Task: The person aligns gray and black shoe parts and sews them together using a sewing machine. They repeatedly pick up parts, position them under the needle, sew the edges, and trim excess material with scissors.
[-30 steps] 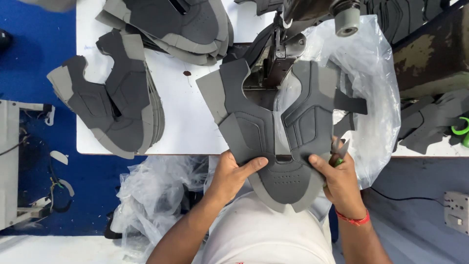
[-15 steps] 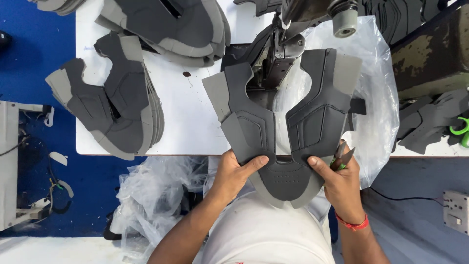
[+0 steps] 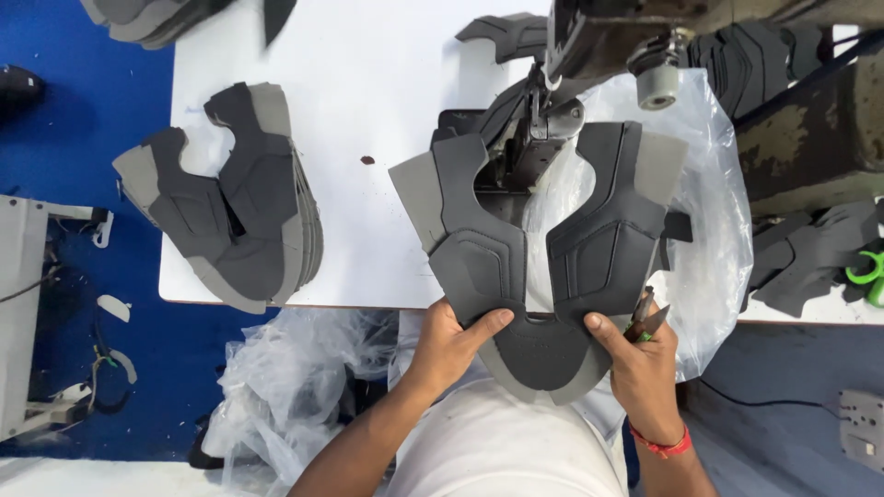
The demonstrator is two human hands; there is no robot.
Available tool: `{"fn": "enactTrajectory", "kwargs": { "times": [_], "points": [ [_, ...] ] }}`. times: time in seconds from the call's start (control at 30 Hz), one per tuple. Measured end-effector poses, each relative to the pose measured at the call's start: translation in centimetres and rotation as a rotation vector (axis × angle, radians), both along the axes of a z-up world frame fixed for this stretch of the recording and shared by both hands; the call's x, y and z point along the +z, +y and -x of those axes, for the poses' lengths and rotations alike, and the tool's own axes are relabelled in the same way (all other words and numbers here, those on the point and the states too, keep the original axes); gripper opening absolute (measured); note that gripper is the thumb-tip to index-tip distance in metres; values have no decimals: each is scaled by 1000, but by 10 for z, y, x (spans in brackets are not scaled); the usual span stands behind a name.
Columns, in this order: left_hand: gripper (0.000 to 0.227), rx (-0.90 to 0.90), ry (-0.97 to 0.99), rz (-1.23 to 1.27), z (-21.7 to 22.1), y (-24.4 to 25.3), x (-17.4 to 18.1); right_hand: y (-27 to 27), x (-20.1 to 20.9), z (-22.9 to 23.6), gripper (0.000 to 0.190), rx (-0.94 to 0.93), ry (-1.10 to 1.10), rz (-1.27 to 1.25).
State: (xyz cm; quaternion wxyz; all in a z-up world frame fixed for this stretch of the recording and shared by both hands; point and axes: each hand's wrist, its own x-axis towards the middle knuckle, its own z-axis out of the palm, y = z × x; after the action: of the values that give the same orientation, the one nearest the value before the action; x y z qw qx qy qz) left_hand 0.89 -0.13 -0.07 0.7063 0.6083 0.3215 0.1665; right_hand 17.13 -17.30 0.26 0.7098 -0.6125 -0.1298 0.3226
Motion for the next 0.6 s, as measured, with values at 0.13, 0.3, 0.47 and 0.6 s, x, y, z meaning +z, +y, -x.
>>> {"fn": "enactTrajectory", "kwargs": {
  "times": [0.13,0.3,0.47,0.6],
  "points": [
    [28,7,-5,-19,3,0,2,-2,-5,4,33,-6,-37,48],
    [26,36,-53,-53,6,0,-11,1,-19,7,27,13,-148,90],
    [30,40,24,-67,1,9,-47,3,-66,-4,23,3,-54,293],
    [37,61,156,-140,-1,20,-78,-1,-82,-18,35,106,-17,484]
  ]
}}
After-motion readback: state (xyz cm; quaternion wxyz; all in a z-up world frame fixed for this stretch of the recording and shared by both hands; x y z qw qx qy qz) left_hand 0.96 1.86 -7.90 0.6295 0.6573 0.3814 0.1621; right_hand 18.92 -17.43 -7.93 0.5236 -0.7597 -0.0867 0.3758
